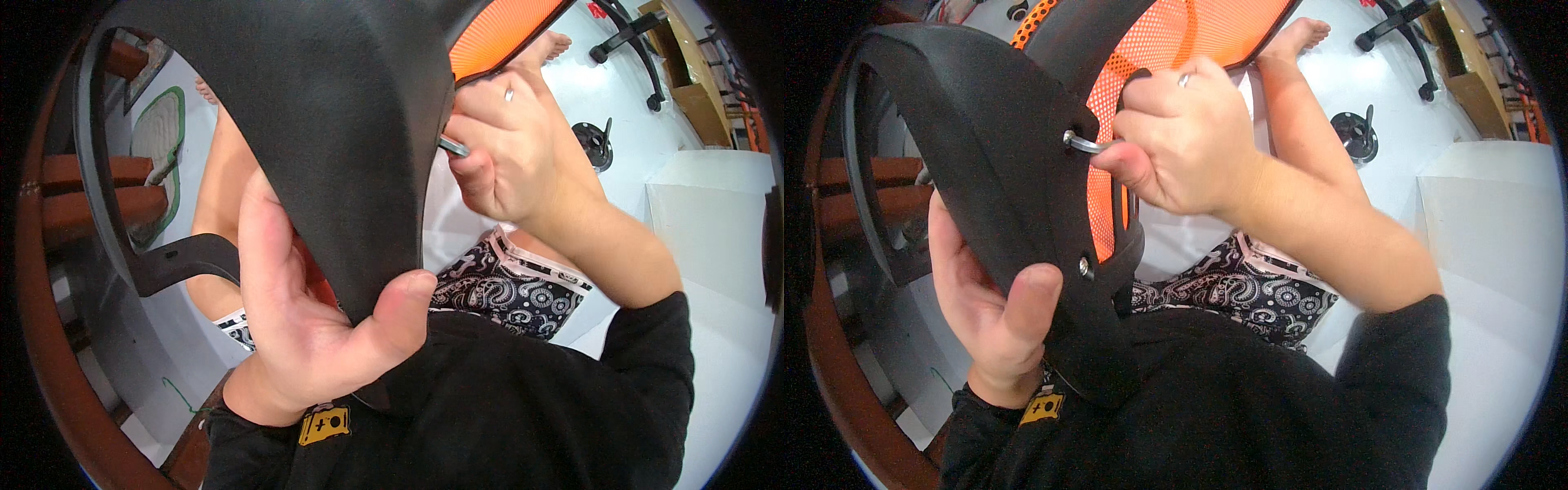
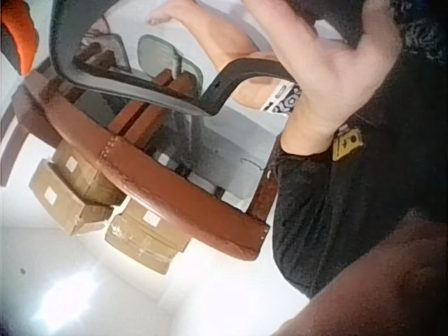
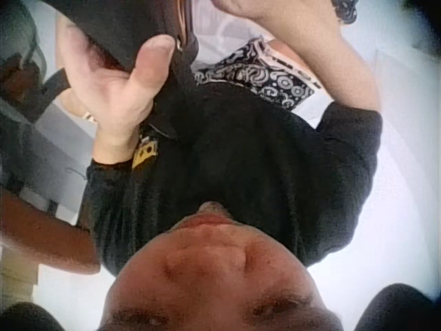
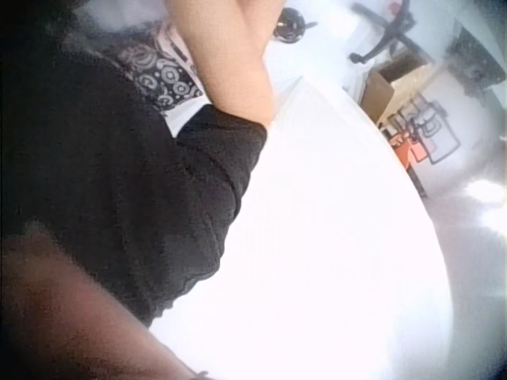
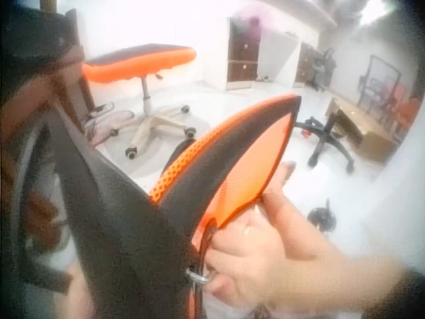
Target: The person assembles an orange mesh office chair by tightening screws on the backrest frame using an Allen key. They then attach the backrest to the seat base and secure it with bolts.
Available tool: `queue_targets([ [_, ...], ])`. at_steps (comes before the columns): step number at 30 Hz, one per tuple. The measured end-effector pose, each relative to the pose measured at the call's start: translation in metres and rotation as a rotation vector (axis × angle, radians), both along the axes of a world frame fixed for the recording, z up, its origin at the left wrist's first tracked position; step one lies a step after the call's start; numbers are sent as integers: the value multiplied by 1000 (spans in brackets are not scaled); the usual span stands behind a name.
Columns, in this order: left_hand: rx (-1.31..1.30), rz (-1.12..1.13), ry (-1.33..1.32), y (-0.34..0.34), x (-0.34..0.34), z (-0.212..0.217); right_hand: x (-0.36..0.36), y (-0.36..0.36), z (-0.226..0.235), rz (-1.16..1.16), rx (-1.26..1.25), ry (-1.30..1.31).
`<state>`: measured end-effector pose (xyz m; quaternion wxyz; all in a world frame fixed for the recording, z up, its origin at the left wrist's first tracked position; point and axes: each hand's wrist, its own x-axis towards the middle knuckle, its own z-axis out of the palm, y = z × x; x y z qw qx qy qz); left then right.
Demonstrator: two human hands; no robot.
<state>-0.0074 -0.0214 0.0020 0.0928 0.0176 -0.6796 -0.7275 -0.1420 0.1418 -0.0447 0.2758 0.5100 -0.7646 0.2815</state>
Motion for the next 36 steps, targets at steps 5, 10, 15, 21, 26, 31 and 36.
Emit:
queue_targets([
  [5, -21, -16, 38, -3, 1, -4, 34, -16, -13, -4, -222, -421],
  [10, -23, 22, 17, 0, 3, 0, 71, -27, -7, -28, -421, -911],
  [15, -47, 101, 37, 3, -3, 1, 48, -30, -10, -63, -281, -515],
  [21, -93, 2, 51, 4, -4, 4, 38, -17, -3, -37, -421, -412],
  [26, -150, 22, 90, 17, -8, 3, 35, -12, -19, -46, -499, -212],
  [31, -83, 136, 33, 9, -17, 6, 36, -2, -17, -23, -812, -630],
  [36, -140, 91, 14, -33, -27, 10, 3, 49, -121, -552, 2, -905],
])
